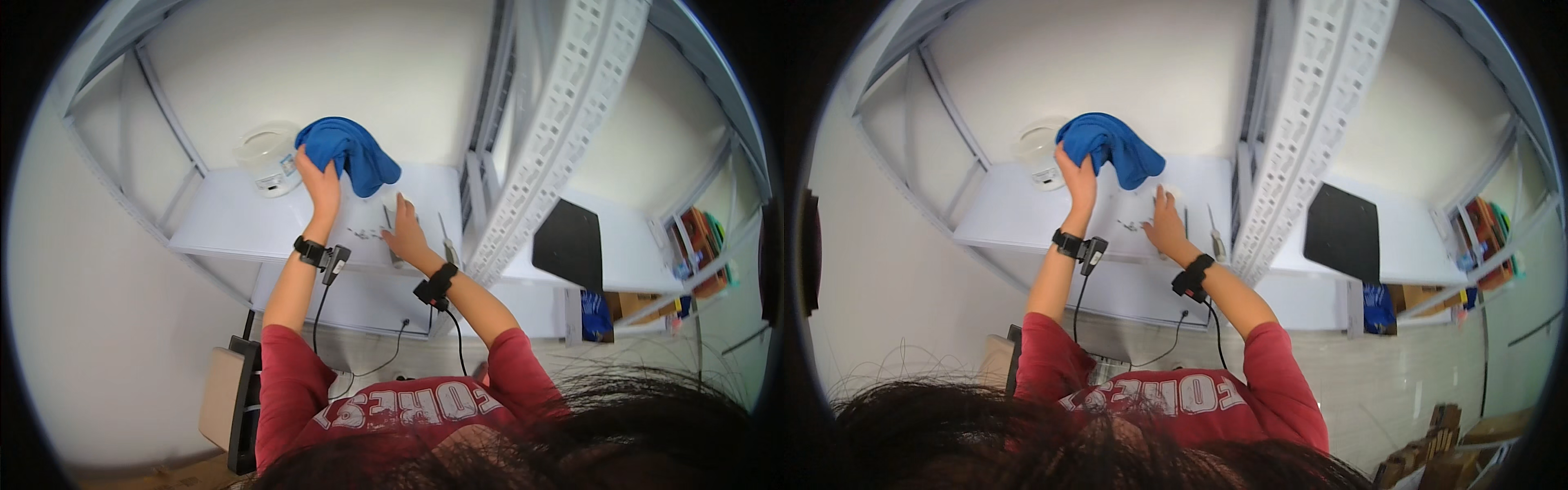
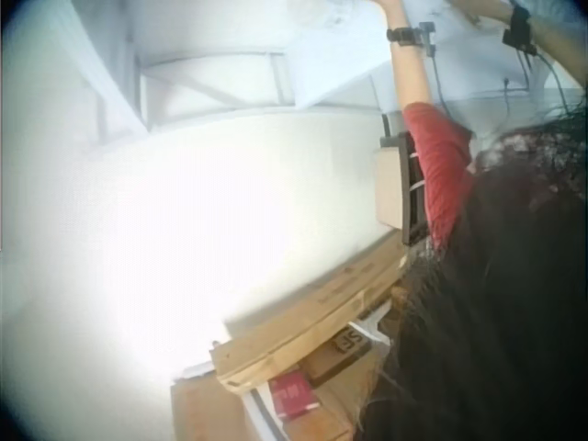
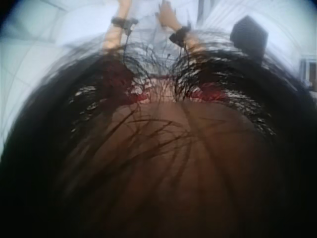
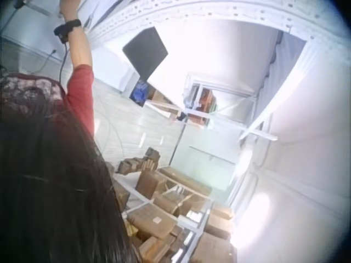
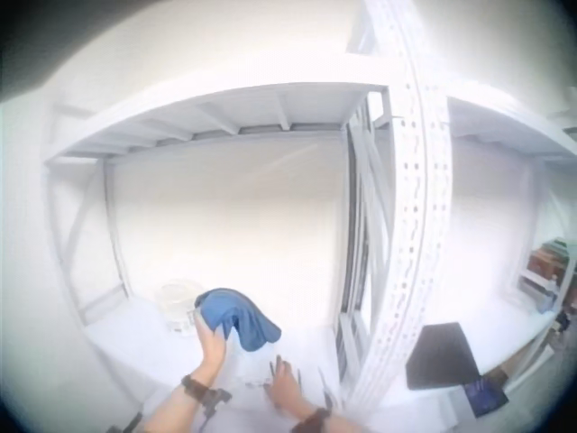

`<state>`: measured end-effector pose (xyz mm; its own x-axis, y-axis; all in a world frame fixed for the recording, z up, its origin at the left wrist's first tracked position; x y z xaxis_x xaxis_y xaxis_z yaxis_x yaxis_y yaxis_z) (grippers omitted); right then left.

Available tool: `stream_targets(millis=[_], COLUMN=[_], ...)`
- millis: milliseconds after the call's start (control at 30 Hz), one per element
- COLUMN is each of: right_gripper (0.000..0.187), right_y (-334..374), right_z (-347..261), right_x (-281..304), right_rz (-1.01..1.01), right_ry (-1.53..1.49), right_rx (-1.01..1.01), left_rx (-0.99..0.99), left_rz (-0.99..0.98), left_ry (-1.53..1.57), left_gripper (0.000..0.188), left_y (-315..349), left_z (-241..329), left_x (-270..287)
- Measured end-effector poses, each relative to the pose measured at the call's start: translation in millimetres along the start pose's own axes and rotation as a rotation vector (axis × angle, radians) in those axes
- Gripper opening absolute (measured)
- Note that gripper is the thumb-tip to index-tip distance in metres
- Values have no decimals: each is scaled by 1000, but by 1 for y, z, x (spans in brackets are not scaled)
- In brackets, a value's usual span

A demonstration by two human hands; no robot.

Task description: The person sits on the floor and uses a screwdriver to fasten screws into the back of a black electronic device. They then wipe the device with a blue cloth and place it on a shelf.

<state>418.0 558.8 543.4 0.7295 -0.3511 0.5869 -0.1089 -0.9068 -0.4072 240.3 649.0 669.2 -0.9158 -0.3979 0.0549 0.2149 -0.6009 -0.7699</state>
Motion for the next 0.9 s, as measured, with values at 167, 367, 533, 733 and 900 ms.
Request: stream_targets(millis=[167, 367, 533, 733, 900], right_gripper=[95, 98, 99, 96, 88], right_y=[53, 152, 249, 336, 409], right_z=[-36, -57, -59, -20, 55], right_x=[53, 116, 173, 245, 299], right_rz=[165, 159, 219, 278, 338], right_ry=[-63, -143, -54, -88, 105], right_rx=[114, 178, 202, -48, -319], left_rx=[17, 91, 164, 167, 74], left_rz=[-57, -54, -159, -538, -889], left_ry=[94, 191, 286, 287, 337], left_gripper=[54, 51, 56, 65, 71], left_y=[55, 144, 234, 337, 436], left_z=[65, 179, 252, 316, 337], left_x=[26, 57, 57, -11, -84])
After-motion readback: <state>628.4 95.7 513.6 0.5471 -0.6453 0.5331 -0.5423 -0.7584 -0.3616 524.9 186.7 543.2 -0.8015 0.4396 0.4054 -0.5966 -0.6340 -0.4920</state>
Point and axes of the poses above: each hand's wrist, its own y-axis away from the middle knuckle, its own x-axis out of the back of the hand, z = x × y, the point moved 9 cm from there along -y, towards the middle knuckle, and after that the axes turned 3 degrees about -y, right-handed, at the moved point
